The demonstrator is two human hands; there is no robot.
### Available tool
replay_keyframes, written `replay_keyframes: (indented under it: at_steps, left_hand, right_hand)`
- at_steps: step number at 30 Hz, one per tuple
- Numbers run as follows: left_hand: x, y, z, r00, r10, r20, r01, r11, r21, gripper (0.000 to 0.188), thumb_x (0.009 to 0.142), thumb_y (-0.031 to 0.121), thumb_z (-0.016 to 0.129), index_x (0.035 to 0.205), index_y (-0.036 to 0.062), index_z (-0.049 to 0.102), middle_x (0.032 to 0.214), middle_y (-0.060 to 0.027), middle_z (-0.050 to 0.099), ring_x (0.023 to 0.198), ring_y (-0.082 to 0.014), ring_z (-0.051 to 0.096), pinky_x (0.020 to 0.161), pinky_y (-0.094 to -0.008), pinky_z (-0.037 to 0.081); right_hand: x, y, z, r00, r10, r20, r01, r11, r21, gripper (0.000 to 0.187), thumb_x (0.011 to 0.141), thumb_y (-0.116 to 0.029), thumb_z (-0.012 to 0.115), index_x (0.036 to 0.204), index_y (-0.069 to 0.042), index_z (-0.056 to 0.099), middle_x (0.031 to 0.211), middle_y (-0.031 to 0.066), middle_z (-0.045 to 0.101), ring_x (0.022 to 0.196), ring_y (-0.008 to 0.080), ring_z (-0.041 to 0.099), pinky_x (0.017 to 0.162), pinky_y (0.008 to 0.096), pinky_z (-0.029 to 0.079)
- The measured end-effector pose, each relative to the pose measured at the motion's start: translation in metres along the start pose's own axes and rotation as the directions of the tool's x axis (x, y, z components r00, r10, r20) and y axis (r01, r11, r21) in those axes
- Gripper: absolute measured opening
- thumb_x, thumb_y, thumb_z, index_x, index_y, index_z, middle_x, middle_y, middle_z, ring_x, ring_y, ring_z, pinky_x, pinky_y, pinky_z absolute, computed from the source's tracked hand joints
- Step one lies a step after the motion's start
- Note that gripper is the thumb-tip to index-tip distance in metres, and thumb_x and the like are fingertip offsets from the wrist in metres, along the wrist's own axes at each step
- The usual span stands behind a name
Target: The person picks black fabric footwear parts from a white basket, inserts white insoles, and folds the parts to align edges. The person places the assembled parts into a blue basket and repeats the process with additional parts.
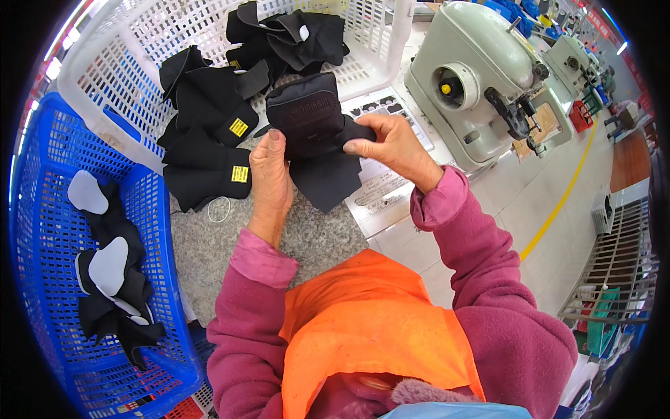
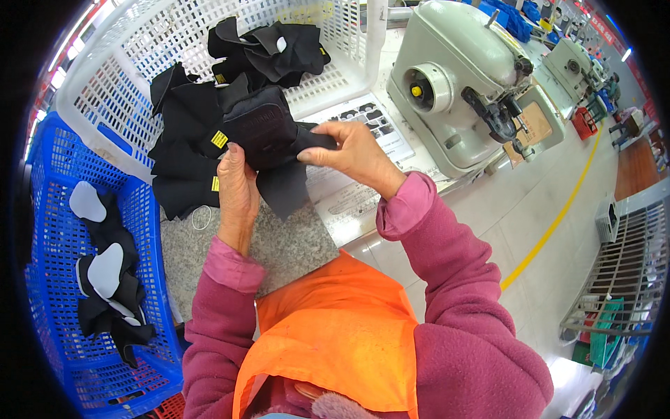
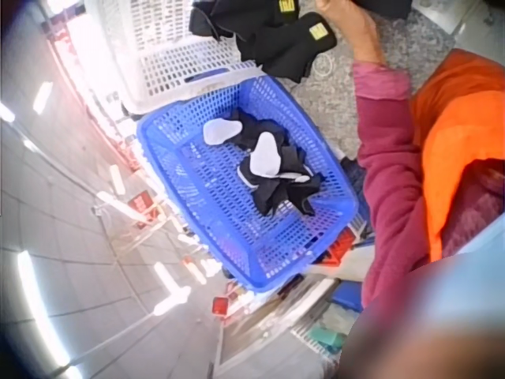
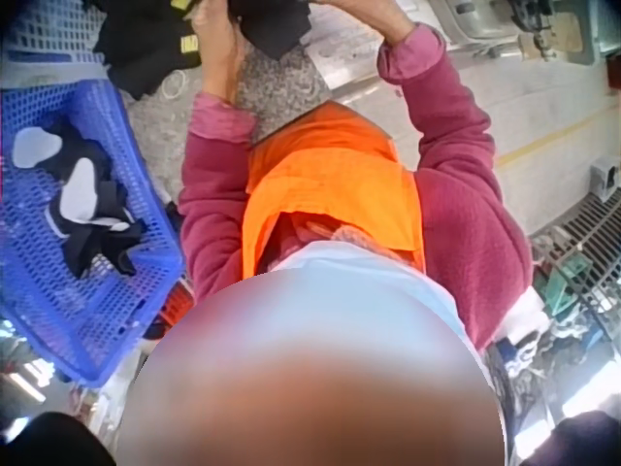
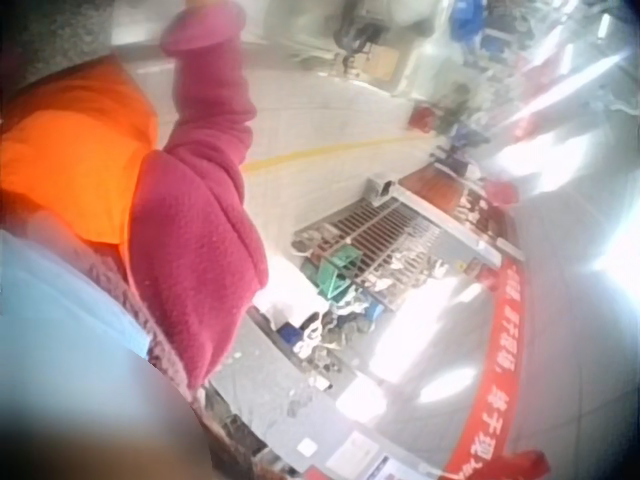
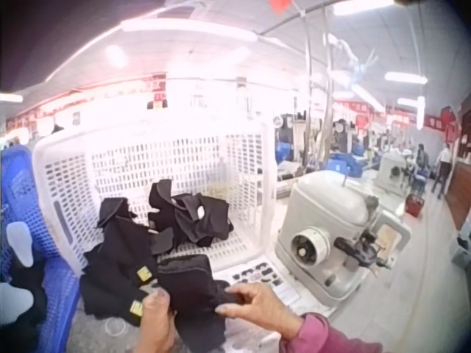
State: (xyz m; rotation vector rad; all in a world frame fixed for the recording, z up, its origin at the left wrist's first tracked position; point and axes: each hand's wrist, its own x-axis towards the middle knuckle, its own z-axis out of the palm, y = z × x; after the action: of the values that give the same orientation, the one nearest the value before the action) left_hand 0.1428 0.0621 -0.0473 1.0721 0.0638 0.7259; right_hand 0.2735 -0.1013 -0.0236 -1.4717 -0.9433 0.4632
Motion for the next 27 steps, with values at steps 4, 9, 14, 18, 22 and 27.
replay_keyframes:
  at_steps: [4, 9, 14, 18, 22, 27]
  left_hand:
    - [0.000, -0.004, -0.002, 0.999, 0.005, -0.045, -0.005, 1.000, -0.010, 0.038, 0.097, 0.034, 0.061, 0.110, -0.0011, 0.066, 0.105, -0.0030, 0.068, 0.094, -0.0086, 0.060, 0.088, -0.0250, 0.046]
    - [0.007, -0.015, -0.018, 0.998, 0.035, -0.043, -0.027, 0.986, 0.165, 0.034, 0.097, 0.032, 0.062, 0.101, -0.0009, 0.069, 0.100, -0.0014, 0.068, 0.090, -0.0078, 0.060, 0.084, -0.0227, 0.045]
    - [0.013, -0.017, -0.023, 0.993, 0.099, -0.071, -0.066, 0.926, 0.372, 0.033, 0.098, 0.034, 0.061, 0.085, 0.0039, 0.061, 0.080, 0.0079, 0.050, 0.074, -0.0026, 0.040, 0.065, -0.0206, 0.033]
    - [0.016, 0.000, -0.013, 0.987, 0.159, -0.039, -0.126, 0.890, 0.438, 0.038, 0.102, 0.034, 0.054, 0.075, 0.0058, 0.052, 0.069, 0.0101, 0.037, 0.068, -0.0021, 0.031, 0.058, -0.0217, 0.027]
    - [0.031, 0.018, -0.001, 0.962, 0.264, 0.074, -0.263, 0.815, 0.516, 0.037, 0.104, 0.030, 0.049, 0.077, 0.0044, 0.052, 0.069, 0.0101, 0.037, 0.068, -0.0005, 0.031, 0.055, -0.0229, 0.027]
    - [0.048, 0.008, 0.015, 0.900, 0.341, 0.272, -0.419, 0.499, 0.759, 0.033, 0.102, 0.022, 0.050, 0.078, -0.0006, 0.048, 0.064, -0.0201, 0.046, 0.059, -0.0402, 0.046, 0.054, -0.0414, 0.035]
  right_hand:
    - [0.011, -0.006, -0.002, 0.995, -0.099, 0.007, 0.099, 0.991, -0.085, 0.033, 0.092, -0.029, 0.069, 0.075, 0.000, 0.064, 0.058, -0.0051, 0.052, 0.058, 0.0045, 0.041, 0.049, 0.0284, 0.036]
    - [0.003, 0.003, 0.009, 0.981, -0.196, 0.002, 0.190, 0.948, -0.257, 0.029, 0.091, -0.022, 0.066, 0.071, -0.002, 0.057, 0.058, 0.0117, 0.049, 0.050, 0.0234, 0.044, 0.050, 0.0329, 0.039]
    - [0.000, 0.014, 0.018, 0.926, -0.366, -0.096, 0.294, 0.856, -0.426, 0.025, 0.089, -0.019, 0.068, 0.072, -0.003, 0.059, 0.060, 0.0092, 0.053, 0.053, 0.0206, 0.052, 0.051, 0.0329, 0.041]
    - [0.003, 0.003, 0.012, 0.924, -0.374, -0.080, 0.323, 0.876, -0.359, 0.022, 0.085, -0.014, 0.072, 0.073, -0.001, 0.059, 0.061, 0.0081, 0.052, 0.053, 0.0196, 0.049, 0.051, 0.0323, 0.039]
    - [0.004, -0.004, 0.006, 0.865, -0.491, -0.105, 0.412, 0.814, -0.410, 0.022, 0.083, -0.010, 0.073, 0.070, 0.000, 0.058, 0.061, 0.0062, 0.052, 0.054, 0.0174, 0.048, 0.051, 0.0311, 0.037]
    - [-0.002, 0.011, 0.011, 0.987, -0.153, -0.040, 0.130, 0.927, -0.351, 0.027, 0.088, -0.012, 0.070, 0.067, 0.000, 0.058, 0.059, 0.0068, 0.057, 0.053, 0.0126, 0.053, 0.051, 0.0283, 0.041]
